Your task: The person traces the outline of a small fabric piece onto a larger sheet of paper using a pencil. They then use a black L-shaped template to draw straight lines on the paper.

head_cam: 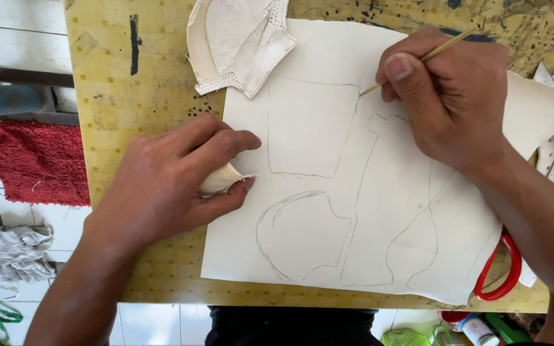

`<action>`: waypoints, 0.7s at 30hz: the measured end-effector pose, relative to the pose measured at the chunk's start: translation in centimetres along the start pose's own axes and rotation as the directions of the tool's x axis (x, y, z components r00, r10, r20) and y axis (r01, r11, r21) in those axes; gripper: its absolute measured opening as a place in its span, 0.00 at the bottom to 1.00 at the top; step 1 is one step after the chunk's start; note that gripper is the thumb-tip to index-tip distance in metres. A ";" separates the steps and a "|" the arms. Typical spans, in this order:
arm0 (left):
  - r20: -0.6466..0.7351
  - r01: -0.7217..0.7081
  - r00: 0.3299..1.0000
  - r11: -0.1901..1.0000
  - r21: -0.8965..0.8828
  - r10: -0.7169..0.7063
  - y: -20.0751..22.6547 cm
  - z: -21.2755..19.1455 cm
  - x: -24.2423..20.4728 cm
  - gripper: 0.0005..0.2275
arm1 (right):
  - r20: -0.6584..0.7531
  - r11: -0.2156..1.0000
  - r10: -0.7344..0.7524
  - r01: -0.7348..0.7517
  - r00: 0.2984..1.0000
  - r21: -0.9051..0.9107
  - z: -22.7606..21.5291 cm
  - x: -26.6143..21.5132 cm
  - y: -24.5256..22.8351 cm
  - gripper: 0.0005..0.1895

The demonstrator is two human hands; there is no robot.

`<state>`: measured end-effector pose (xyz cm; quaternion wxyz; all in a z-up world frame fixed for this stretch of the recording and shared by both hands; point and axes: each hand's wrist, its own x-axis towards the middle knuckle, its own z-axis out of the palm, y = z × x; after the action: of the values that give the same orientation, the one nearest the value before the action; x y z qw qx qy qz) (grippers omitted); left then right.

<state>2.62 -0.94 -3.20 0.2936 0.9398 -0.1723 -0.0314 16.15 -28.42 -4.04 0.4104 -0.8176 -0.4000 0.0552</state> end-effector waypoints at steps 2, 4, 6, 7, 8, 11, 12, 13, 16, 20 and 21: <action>-0.005 -0.001 1.000 1.000 -0.003 0.001 0.0 0.1 0.0 0.11 | -0.021 0.999 0.045 -0.045 0.999 -0.001 -0.1 -0.1 -0.1 0.23; -0.012 -0.002 1.000 1.000 -0.004 0.002 -0.1 0.1 -0.1 0.11 | -0.042 0.996 0.088 -0.089 0.995 -0.002 -0.1 -0.1 -0.1 0.23; -0.025 -0.006 1.000 1.000 0.001 0.006 -0.1 0.1 -0.1 0.11 | 0.003 0.998 0.024 -0.024 1.000 0.057 -0.1 0.1 -0.1 0.24; -0.027 -0.006 1.000 1.000 0.003 0.006 -0.1 0.2 -0.1 0.11 | 0.003 0.998 0.021 -0.022 1.000 0.057 -0.1 0.0 0.1 0.24; -0.033 -0.016 0.999 1.000 -0.009 0.015 -0.1 0.2 0.0 0.12 | -0.030 0.987 0.079 -0.074 0.996 0.145 -0.2 -0.1 0.3 0.22; -0.027 -0.024 0.999 1.000 -0.013 0.024 0.0 -0.1 0.0 0.14 | -0.064 0.959 0.132 -0.111 0.989 0.260 -0.2 0.2 0.3 0.21; -0.009 -0.024 1.000 1.000 -0.014 0.024 0.1 -0.2 0.0 0.16 | -0.068 0.952 0.135 -0.111 0.988 0.285 -0.3 0.3 0.2 0.22; -0.013 -0.029 0.999 1.000 -0.010 0.029 0.0 -0.4 0.0 0.16 | -0.074 0.954 0.131 -0.105 0.989 0.281 -0.3 0.5 0.1 0.22; -0.003 -0.036 0.999 0.987 -0.158 0.036 0.2 -0.9 -0.2 0.17 | -0.021 0.959 0.111 -0.102 0.994 0.265 -0.8 1.0 -0.3 0.22; -0.057 -0.058 0.997 0.970 -0.236 0.045 0.6 -1.0 -0.4 0.17 | 0.125 0.942 0.052 -0.090 0.991 0.324 -1.8 2.0 -0.8 0.19; -0.061 -0.035 0.998 0.966 -0.254 0.020 0.8 -1.1 -0.6 0.16 | 0.178 0.931 0.026 -0.089 0.984 0.355 -2.1 2.2 -0.9 0.20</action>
<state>2.03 -0.77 -1.91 0.4174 0.8922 -0.1714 -0.0218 17.92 -27.89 -1.48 0.5161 -0.7320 -0.3924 0.2095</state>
